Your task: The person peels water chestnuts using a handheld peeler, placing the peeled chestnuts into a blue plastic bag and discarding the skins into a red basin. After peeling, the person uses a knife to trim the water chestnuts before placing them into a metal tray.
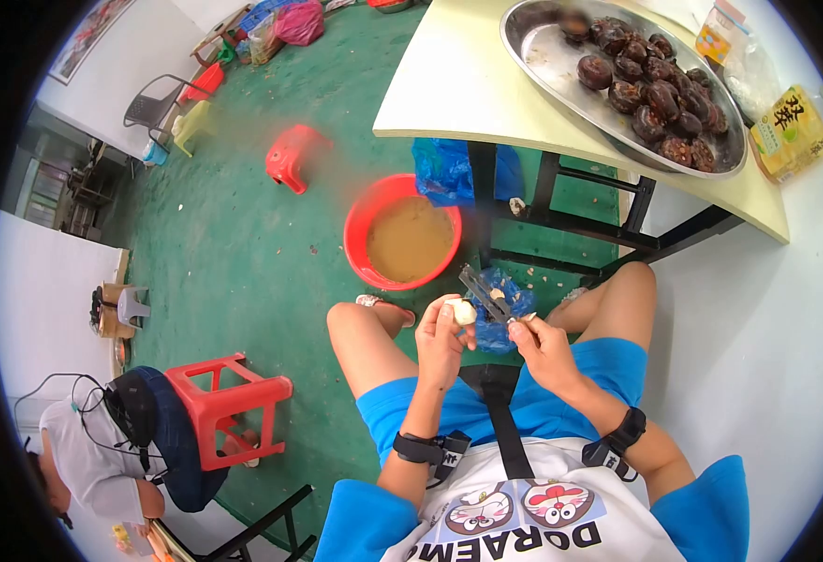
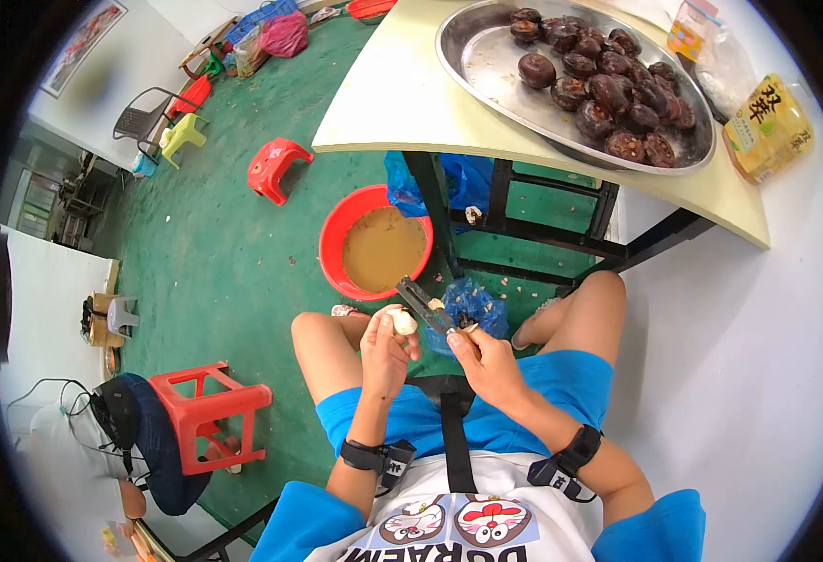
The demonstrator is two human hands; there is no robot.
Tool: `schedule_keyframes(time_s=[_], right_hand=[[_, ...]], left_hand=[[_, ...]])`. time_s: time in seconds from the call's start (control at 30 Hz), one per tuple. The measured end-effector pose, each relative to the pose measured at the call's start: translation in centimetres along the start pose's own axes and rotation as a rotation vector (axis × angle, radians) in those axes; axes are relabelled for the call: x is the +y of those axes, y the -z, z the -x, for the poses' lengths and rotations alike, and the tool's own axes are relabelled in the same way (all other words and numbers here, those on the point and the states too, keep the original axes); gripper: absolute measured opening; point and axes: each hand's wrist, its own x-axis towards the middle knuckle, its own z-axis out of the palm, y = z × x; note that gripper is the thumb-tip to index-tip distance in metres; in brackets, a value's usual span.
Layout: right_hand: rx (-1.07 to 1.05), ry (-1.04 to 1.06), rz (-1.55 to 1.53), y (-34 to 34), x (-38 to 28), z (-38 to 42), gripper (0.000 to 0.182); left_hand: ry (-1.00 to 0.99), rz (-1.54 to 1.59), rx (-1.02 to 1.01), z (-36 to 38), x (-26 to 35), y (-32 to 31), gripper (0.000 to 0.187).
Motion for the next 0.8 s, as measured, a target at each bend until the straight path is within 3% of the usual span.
schedule_keyframes(time_s=[0.07, 0.23, 0.33, 0.43, 0.5, 0.73, 0.8], right_hand=[[0.025, 0.054, 0.028, 0.0, -0.6, 0.3, 0.033], [-0.092, 0.22, 0.404, 0.0, -1.3, 0.9, 0.029], [-0.051, 0.212, 0.382, -0.3, -1.5, 1.1, 0.028], [-0.027, 0.21, 0.376, -0.4, -1.3, 1.2, 0.028], [-0.028, 0.208, 0.378, -0.5, -1.2, 1.2, 0.028], [-0.065, 0.144, 0.339, -0.5, -1.0, 1.1, 0.027], [-0.063, 0.133, 0.348, -0.5, -1.2, 1.1, 0.027]], left_hand=[[0.102, 0.155, 0.005, 0.2, 0.6, -0.2, 0.029], [0.074, 0.271, 0.04, 0.0, 0.2, -0.6, 0.035], [0.107, 0.264, 0.083, -0.1, -0.7, 0.2, 0.031], [0.089, 0.252, -0.003, 0.0, -0.8, 0.1, 0.027], [0.112, 0.101, 0.151, 0.2, -0.6, -0.7, 0.026], [0.057, 0.071, 0.085, 0.2, -0.8, -0.7, 0.027], [-0.017, 0.071, 0.251, 0.5, -0.1, -2.8, 0.023]])
